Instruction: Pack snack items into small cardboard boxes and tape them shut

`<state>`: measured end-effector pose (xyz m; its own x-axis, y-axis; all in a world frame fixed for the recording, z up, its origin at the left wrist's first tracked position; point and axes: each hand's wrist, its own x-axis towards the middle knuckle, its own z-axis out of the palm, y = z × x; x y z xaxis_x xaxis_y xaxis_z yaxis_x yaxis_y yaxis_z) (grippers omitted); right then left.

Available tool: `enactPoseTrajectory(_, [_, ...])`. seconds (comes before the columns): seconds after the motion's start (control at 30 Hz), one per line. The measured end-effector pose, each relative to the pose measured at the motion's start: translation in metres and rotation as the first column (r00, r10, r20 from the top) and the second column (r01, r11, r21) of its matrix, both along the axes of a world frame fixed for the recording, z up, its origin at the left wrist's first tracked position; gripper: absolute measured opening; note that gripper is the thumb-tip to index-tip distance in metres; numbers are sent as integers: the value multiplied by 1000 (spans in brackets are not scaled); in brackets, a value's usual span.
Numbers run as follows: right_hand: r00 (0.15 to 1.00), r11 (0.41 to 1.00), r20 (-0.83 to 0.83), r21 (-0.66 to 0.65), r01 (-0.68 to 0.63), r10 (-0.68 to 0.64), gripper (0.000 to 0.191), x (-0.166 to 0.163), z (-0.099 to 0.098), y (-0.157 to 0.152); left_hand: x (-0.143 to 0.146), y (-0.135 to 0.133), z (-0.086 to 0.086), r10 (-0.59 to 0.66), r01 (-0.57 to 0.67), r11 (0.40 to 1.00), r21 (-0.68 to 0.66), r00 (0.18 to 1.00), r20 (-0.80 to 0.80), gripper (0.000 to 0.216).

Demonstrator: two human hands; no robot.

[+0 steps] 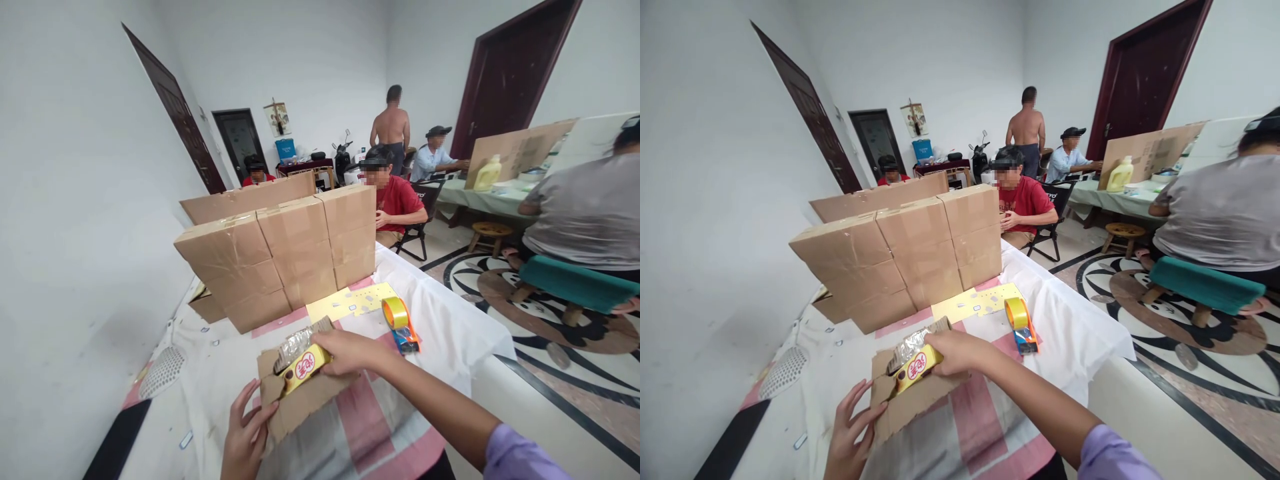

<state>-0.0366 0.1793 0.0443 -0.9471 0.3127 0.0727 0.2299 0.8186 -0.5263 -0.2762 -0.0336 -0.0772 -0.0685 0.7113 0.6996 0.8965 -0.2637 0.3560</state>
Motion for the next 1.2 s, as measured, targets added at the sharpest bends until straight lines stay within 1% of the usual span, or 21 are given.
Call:
enactPoseTrajectory(0.07, [999,1000,-22,-5,-31,31,30,0,-4,4,-6,0,-3,3,-3,1000,-9,1000,-23,41])
enactPoseTrajectory(0.13, [997,999,-65,-34,-34,31,33,0,-7,6,-11,-1,-7,21,-21,1000,-7,999,-27,41])
enactPoseTrajectory(0.23, [990,997,-142,-75,15,-26,55,3,-12,6,-15,0,-11,57,-56,998,17,997,-43,39])
enactPoseTrajectory(0.3, [992,998,-114,-47,50,-55,63,5,-15,5,-13,1,-9,64,-63,998,29,998,-30,36])
enactPoseTrajectory(0.33, [995,998,-74,-17,67,-68,60,6,-17,6,-11,2,-7,63,-63,998,30,998,-10,35])
enactPoseTrajectory(0.4, [996,995,11,48,89,-90,46,8,-20,7,-6,3,-2,63,-64,998,24,997,39,34])
enactPoseTrajectory(0.5, [992,980,59,173,101,-113,31,7,-22,10,-2,5,2,68,-69,998,11,995,74,32])
enactPoseTrajectory(0.6, [985,956,130,284,74,-115,29,4,-21,14,-3,4,0,72,-72,997,-7,994,87,29])
enactPoseTrajectory(0.67, [983,951,162,308,36,-90,29,4,-20,17,-4,3,-3,70,-69,997,-17,994,85,29])
enactPoseTrajectory(0.73, [991,952,127,307,-2,-39,27,7,-21,19,-5,2,-4,70,-69,997,-19,994,85,29])
enactPoseTrajectory(0.8, [998,955,65,296,-18,-1,20,11,-22,21,-5,1,-4,74,-73,997,-16,993,96,28])
enactPoseTrajectory(0.9, [1000,967,1,255,14,-14,13,18,-26,23,-4,1,-2,59,-56,998,-31,994,88,30])
enactPoseTrajectory(1.0, [1000,981,-10,194,29,-28,9,24,-27,26,-2,3,2,43,-39,998,-51,995,85,30])
enactPoseTrajectory(1.07, [999,988,-17,151,35,-33,11,27,-26,29,-1,4,4,43,-36,997,-67,993,112,29])
enactPoseTrajectory(1.2, [998,992,4,110,57,-57,27,29,-21,33,-1,8,3,37,-21,996,-92,983,182,28])
